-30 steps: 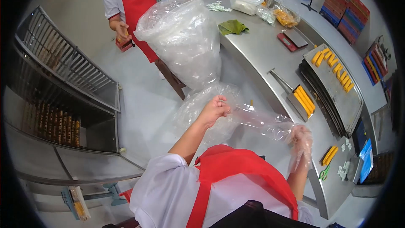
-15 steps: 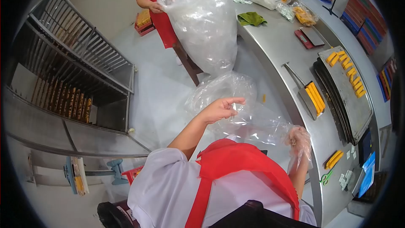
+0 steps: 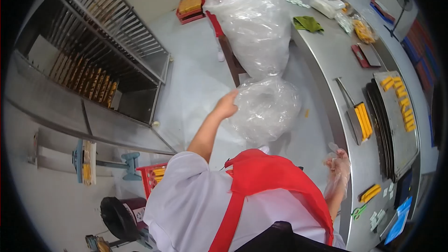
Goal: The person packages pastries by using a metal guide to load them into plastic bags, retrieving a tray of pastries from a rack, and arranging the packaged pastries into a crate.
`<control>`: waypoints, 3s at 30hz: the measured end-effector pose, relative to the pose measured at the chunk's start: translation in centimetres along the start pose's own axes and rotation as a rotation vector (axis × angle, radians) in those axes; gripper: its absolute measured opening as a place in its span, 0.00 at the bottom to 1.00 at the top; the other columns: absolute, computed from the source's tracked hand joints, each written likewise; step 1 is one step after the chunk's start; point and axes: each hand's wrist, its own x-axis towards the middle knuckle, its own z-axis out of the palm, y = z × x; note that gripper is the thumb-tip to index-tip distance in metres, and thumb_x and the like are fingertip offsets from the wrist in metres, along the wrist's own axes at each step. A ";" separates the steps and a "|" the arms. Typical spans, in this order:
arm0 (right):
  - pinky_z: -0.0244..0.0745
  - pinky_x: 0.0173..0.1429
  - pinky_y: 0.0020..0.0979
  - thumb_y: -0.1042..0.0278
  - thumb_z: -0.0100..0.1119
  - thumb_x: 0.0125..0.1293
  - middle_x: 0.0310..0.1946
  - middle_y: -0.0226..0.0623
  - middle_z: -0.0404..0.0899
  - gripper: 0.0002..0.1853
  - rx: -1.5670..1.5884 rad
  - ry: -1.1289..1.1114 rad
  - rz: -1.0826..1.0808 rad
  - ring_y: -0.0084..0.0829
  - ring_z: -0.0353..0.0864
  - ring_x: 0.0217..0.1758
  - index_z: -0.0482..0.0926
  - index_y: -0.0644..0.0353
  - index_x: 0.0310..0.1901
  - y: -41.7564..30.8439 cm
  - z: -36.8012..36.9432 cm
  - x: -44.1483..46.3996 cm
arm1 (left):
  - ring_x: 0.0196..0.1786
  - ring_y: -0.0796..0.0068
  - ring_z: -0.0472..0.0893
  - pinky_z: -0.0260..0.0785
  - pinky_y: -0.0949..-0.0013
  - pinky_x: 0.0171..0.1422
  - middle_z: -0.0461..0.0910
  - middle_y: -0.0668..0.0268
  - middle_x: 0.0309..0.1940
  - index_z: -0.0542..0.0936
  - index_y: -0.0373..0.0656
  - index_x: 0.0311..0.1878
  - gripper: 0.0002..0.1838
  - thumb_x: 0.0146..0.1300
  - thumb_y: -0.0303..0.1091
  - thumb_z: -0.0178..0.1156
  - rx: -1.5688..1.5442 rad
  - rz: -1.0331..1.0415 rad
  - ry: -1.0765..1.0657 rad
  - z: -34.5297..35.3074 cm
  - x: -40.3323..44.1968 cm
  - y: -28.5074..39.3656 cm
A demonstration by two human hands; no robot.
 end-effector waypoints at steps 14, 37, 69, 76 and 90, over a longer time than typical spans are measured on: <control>0.68 0.50 0.24 0.79 0.50 0.54 0.38 0.34 0.76 0.15 0.097 -0.240 -0.604 0.24 0.75 0.43 0.74 0.65 0.45 -7.0 10.0 0.5 | 0.66 0.52 0.58 0.52 0.66 0.68 0.57 0.46 0.63 0.59 0.32 0.62 0.36 0.44 0.25 0.52 -0.164 0.310 -0.206 3.1 2.2 9.3; 0.47 0.63 0.59 0.80 0.48 0.55 0.31 0.43 0.73 0.10 -0.780 -0.294 -1.323 0.46 0.74 0.40 0.73 0.59 0.39 -4.0 18.2 -0.6 | 0.62 0.53 0.65 0.57 0.63 0.64 0.66 0.47 0.57 0.63 0.35 0.59 0.33 0.48 0.30 0.61 -0.382 0.399 -0.279 6.9 2.1 13.9; 0.69 0.52 0.25 0.76 0.52 0.61 0.43 0.38 0.75 0.14 -0.322 -0.162 -0.756 0.26 0.74 0.46 0.72 0.66 0.49 -3.1 11.0 1.2 | 0.66 0.53 0.58 0.54 0.66 0.67 0.55 0.45 0.64 0.56 0.32 0.64 0.38 0.45 0.26 0.52 -0.379 0.242 -0.396 5.5 0.0 13.1; 0.68 0.49 0.24 0.74 0.53 0.61 0.39 0.34 0.76 0.12 -0.186 -0.174 -0.592 0.23 0.74 0.41 0.74 0.66 0.45 -3.4 9.6 1.1 | 0.66 0.54 0.58 0.56 0.66 0.65 0.56 0.47 0.64 0.57 0.33 0.64 0.38 0.45 0.27 0.53 -0.398 0.225 -0.339 5.6 0.1 12.1; 0.68 0.45 0.24 0.70 0.53 0.61 0.35 0.33 0.76 0.12 -0.085 -0.243 -0.523 0.23 0.74 0.38 0.76 0.65 0.44 -1.6 8.4 3.2 | 0.62 0.55 0.64 0.62 0.68 0.59 0.55 0.47 0.64 0.56 0.33 0.64 0.38 0.46 0.27 0.53 -0.405 0.226 -0.293 6.2 0.4 10.7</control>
